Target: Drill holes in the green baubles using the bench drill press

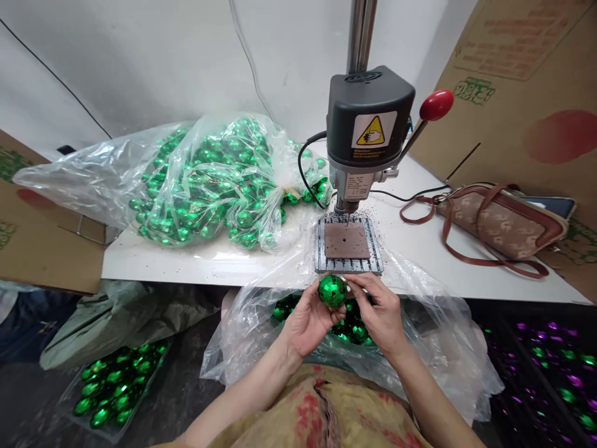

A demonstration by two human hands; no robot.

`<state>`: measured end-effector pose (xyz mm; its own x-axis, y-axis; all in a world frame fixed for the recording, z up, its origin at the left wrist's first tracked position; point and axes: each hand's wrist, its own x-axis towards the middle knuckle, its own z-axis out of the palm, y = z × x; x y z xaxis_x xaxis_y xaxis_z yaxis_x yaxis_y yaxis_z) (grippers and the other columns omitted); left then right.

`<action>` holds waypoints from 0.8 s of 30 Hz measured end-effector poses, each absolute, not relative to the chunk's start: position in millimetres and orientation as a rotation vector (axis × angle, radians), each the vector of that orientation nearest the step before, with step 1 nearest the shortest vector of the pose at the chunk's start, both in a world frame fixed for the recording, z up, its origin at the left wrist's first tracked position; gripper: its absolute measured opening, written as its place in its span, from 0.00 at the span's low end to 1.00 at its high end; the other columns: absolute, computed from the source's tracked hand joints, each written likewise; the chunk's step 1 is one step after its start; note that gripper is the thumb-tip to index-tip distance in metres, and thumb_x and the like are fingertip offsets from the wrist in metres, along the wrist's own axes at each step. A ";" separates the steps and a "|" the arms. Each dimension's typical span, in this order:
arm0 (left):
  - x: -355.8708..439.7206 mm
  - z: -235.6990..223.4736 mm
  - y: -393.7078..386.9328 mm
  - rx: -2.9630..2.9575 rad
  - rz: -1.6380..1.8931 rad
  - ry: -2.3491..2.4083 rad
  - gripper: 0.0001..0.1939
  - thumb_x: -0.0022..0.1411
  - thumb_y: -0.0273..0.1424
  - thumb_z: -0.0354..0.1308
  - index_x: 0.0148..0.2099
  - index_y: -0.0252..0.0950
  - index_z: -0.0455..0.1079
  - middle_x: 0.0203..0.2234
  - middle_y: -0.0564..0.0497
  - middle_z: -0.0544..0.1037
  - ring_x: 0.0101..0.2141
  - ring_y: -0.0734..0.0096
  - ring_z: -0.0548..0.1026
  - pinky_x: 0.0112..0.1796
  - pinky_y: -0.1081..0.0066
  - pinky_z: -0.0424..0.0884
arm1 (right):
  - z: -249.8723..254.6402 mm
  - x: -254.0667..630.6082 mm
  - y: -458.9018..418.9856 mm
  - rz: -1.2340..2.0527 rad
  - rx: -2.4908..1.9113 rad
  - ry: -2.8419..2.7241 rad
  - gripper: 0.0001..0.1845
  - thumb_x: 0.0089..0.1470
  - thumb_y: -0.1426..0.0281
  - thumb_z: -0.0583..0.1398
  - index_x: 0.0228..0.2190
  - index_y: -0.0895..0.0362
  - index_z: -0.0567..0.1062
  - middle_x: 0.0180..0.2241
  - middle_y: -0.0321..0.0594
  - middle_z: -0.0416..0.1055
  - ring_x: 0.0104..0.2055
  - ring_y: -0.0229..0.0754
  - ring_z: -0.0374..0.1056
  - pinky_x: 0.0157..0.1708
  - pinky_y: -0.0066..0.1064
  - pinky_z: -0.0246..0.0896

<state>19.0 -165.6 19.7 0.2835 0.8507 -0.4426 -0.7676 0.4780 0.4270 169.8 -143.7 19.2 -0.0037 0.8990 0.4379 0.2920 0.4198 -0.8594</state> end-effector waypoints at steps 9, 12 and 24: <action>16.4 18.5 -167.5 0.160 1.130 0.694 0.21 0.59 0.36 0.68 0.53 0.39 0.71 0.37 0.49 0.80 0.31 0.68 0.78 0.33 0.70 0.74 | 19.4 169.3 -146.9 0.687 -1.129 -1.531 0.08 0.59 0.67 0.60 0.37 0.53 0.81 0.35 0.38 0.79 0.37 0.37 0.76 0.40 0.29 0.73; 15.5 18.5 -168.1 0.171 1.153 0.694 0.21 0.57 0.36 0.69 0.52 0.37 0.72 0.40 0.49 0.80 0.34 0.69 0.78 0.36 0.70 0.75 | 16.0 169.2 -147.8 0.683 -1.162 -1.499 0.08 0.58 0.66 0.62 0.37 0.52 0.81 0.35 0.37 0.80 0.36 0.36 0.76 0.40 0.29 0.73; 8.8 -5.7 -178.7 1.244 1.085 1.160 0.26 0.48 0.24 0.72 0.51 0.41 0.77 0.53 0.43 0.74 0.57 0.53 0.69 0.62 0.59 0.59 | -0.1 186.1 -140.8 0.595 -1.304 -1.327 0.14 0.60 0.61 0.60 0.43 0.53 0.79 0.38 0.40 0.77 0.38 0.38 0.74 0.42 0.34 0.72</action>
<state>8.8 -178.7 -5.7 0.1125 0.9927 -0.0438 0.0227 0.0415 0.9989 186.1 -140.8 -0.1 0.2383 0.9055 0.3511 0.3403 0.2607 -0.9035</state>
